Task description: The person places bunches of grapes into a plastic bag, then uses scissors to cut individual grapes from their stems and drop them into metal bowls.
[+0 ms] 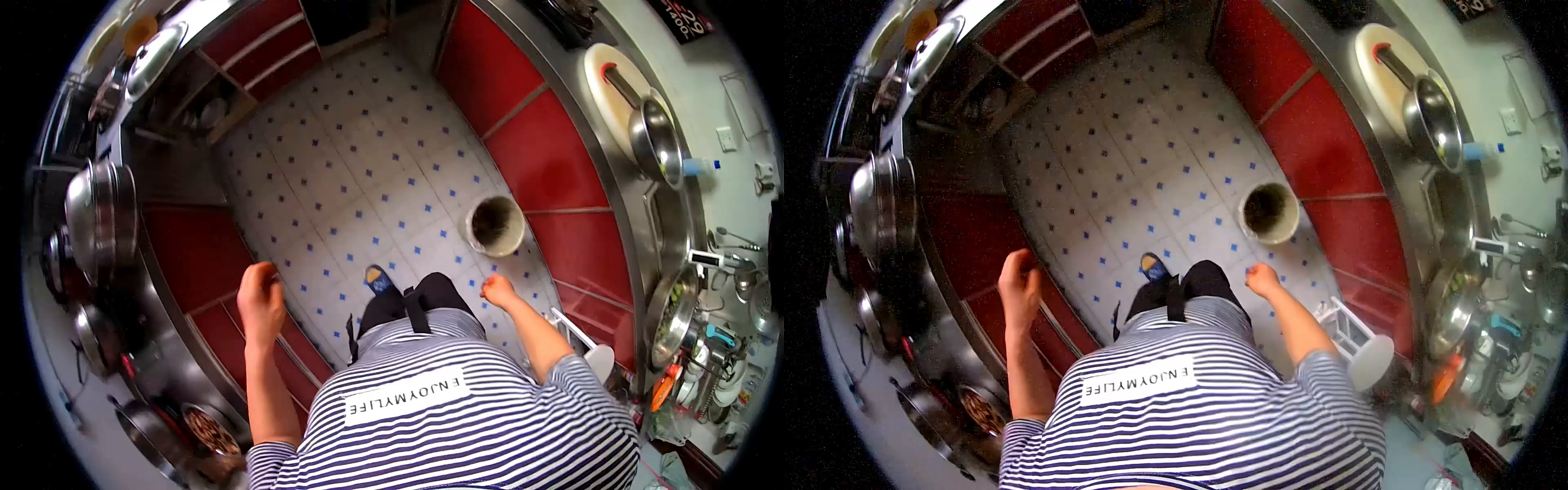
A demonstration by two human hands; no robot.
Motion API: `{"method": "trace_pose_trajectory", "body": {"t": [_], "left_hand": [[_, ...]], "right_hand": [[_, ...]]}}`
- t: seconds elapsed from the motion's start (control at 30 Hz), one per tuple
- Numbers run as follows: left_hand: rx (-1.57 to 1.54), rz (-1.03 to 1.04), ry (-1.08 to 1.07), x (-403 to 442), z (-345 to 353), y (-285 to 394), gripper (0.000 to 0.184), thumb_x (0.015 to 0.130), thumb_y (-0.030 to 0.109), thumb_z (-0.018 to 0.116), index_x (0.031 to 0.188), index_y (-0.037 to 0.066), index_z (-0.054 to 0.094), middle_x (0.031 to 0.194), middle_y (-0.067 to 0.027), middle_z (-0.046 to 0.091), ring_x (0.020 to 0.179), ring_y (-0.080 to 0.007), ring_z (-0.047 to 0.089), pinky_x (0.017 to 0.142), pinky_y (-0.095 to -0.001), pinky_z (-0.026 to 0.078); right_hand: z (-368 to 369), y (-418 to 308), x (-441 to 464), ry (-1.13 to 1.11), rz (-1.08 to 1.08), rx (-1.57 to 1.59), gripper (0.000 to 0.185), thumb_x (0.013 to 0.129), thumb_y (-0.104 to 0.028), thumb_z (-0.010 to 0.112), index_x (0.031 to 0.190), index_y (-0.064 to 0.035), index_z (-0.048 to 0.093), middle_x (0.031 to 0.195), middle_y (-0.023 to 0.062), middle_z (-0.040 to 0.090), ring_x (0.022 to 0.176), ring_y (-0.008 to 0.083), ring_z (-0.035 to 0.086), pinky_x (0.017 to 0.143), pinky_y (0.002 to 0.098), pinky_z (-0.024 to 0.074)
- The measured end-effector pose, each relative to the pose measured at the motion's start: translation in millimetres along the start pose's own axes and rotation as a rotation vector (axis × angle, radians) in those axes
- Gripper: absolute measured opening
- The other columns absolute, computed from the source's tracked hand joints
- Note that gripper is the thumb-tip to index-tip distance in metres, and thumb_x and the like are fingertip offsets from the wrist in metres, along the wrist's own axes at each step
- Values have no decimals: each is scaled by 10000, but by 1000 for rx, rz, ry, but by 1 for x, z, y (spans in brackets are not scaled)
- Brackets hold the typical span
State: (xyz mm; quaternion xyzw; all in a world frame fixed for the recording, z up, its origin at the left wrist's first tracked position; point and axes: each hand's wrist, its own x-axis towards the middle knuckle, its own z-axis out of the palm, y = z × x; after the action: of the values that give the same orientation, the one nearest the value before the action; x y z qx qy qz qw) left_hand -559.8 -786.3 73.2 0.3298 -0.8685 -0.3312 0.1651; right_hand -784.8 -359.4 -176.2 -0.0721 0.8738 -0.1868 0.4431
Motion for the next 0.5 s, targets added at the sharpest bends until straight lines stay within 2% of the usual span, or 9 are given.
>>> {"method": "trace_pose_trajectory", "body": {"t": [0.03,0.1,0.17,0.27,0.3,0.43,0.5], "left_hand": [[16,71,-29,40,8,10,240,711,-61,506,945,-21,541,844,-118,537,732,-203,575,625,-267,464],[-79,125,-166,140,44,15,226,714,-53,523,936,-15,540,879,-130,559,733,-233,587,620,-288,476],[-98,69,-366,194,73,14,239,725,-60,533,958,-9,530,888,-148,543,805,-251,580,700,-319,473],[49,84,-558,265,128,3,203,725,-40,542,925,-12,533,883,-158,541,791,-293,575,684,-351,477],[123,91,-611,291,150,-8,200,723,-33,548,921,-11,536,888,-161,542,785,-306,572,680,-362,477],[168,15,-718,367,220,-67,200,726,77,572,905,-11,571,855,-183,584,796,-339,579,701,-402,470],[173,-47,-746,409,249,-98,196,699,79,585,873,-12,579,831,-189,602,788,-352,585,694,-402,475]], "right_hand": [[1,0,14,2,12,94,150,731,-118,569,848,-26,591,782,160,642,696,259,639,631,366,493],[-11,-57,25,60,206,457,117,769,-31,521,881,-7,544,753,140,630,659,220,637,533,334,484],[-15,-96,45,50,262,750,134,796,25,472,922,-7,504,756,112,615,639,195,627,470,293,462],[-14,-138,108,37,157,834,146,799,28,475,936,-19,495,737,116,622,629,189,618,453,297,448],[-18,-157,135,-9,214,838,140,796,39,473,920,-20,500,721,116,622,628,176,612,470,289,446],[-23,-215,219,6,160,821,75,818,4,493,892,-7,499,728,97,624,663,164,606,564,270,462],[-27,-248,241,112,29,645,75,829,-17,504,902,0,494,742,88,632,688,169,609,630,286,464]]}}
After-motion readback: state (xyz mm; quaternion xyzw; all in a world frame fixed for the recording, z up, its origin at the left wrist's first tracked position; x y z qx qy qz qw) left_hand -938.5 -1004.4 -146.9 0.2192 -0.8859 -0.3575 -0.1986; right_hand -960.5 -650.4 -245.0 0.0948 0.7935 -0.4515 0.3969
